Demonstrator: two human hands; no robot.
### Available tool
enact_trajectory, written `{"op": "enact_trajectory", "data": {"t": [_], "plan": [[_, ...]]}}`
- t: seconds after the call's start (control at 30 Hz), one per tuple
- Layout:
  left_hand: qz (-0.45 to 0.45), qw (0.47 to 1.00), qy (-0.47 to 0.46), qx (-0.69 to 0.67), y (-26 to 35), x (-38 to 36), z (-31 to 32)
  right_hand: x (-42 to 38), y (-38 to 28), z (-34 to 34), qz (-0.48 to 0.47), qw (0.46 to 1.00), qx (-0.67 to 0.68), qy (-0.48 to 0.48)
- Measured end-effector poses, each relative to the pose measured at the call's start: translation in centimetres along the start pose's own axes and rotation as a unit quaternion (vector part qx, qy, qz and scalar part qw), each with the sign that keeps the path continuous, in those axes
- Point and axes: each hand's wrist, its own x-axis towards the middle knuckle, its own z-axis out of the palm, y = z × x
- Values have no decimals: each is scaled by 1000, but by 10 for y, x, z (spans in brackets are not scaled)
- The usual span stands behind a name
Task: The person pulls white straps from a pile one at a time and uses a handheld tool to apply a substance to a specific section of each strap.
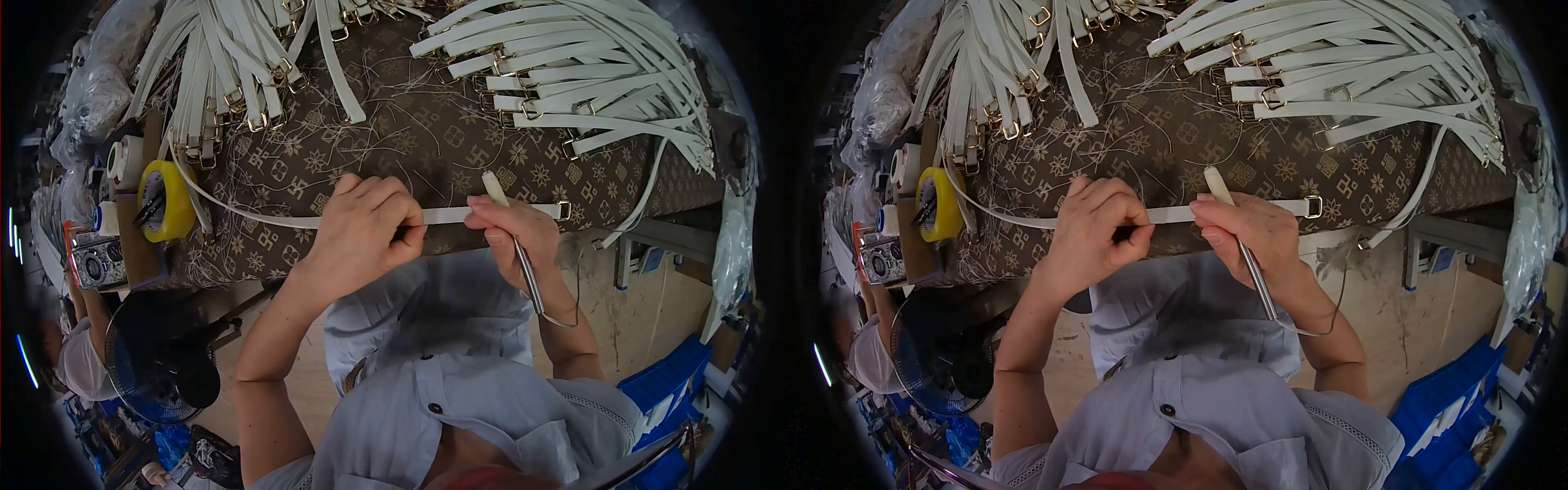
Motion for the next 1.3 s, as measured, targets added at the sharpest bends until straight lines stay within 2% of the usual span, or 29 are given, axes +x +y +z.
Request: {"op": "enact_trajectory", "data": {"t": [0.03,0.17,0.23,0.27,0.37,0.43,0.47,0.53,0.67,0.77,0.83,0.87,0.93,0.97,1.03,1.07,1.13,1.27,1.3], "plan": [[-5,998,27,-49,-3,-1,-1,0,0,0,0,1000,6,2],[-35,993,45,-106,-6,-12,-11,-1,0,1,13,1000,18,9],[-40,979,-11,-197,-6,-15,-24,-1,0,1,17,1000,16,9],[-40,980,-10,-197,-6,-18,-28,-1,-1,0,16,1000,16,8],[-43,984,-17,-172,-1,-18,-38,-2,-1,0,28,999,21,3],[-51,998,15,-26,9,-7,-33,-3,1,2,28,999,22,13],[-53,998,18,-25,11,-4,-28,-4,1,2,26,999,22,11],[-10,999,-13,27,12,0,-18,-5,1,1,38,999,17,6],[52,996,-12,70,10,-3,-2,-5,2,2,17,1000,18,16],[6,999,13,43,10,-5,-1,-3,1,0,16,1000,21,3],[-115,987,14,-109,4,-10,-7,-1,0,-1,16,1000,25,1],[-115,987,14,-109,3,-12,-10,-2,1,-1,16,1000,25,1],[-202,929,68,-304,0,-16,-16,-2,1,0,10,1000,20,5],[-201,929,69,-304,-2,-17,-22,-2,1,0,8,1000,20,6],[-86,992,22,-90,-2,-15,-35,-3,1,2,19,999,33,15],[-86,992,22,-90,-2,-16,-35,-4,1,2,19,999,33,14],[-55,997,-47,30,-2,-19,-35,-5,2,1,52,998,42,4],[-53,997,-22,46,-2,-16,-32,-4,-1,-1,80,994,77,21],[-101,994,-32,-11,-2,-13,-34,-3,-1,-2,54,994,75,57]]}}
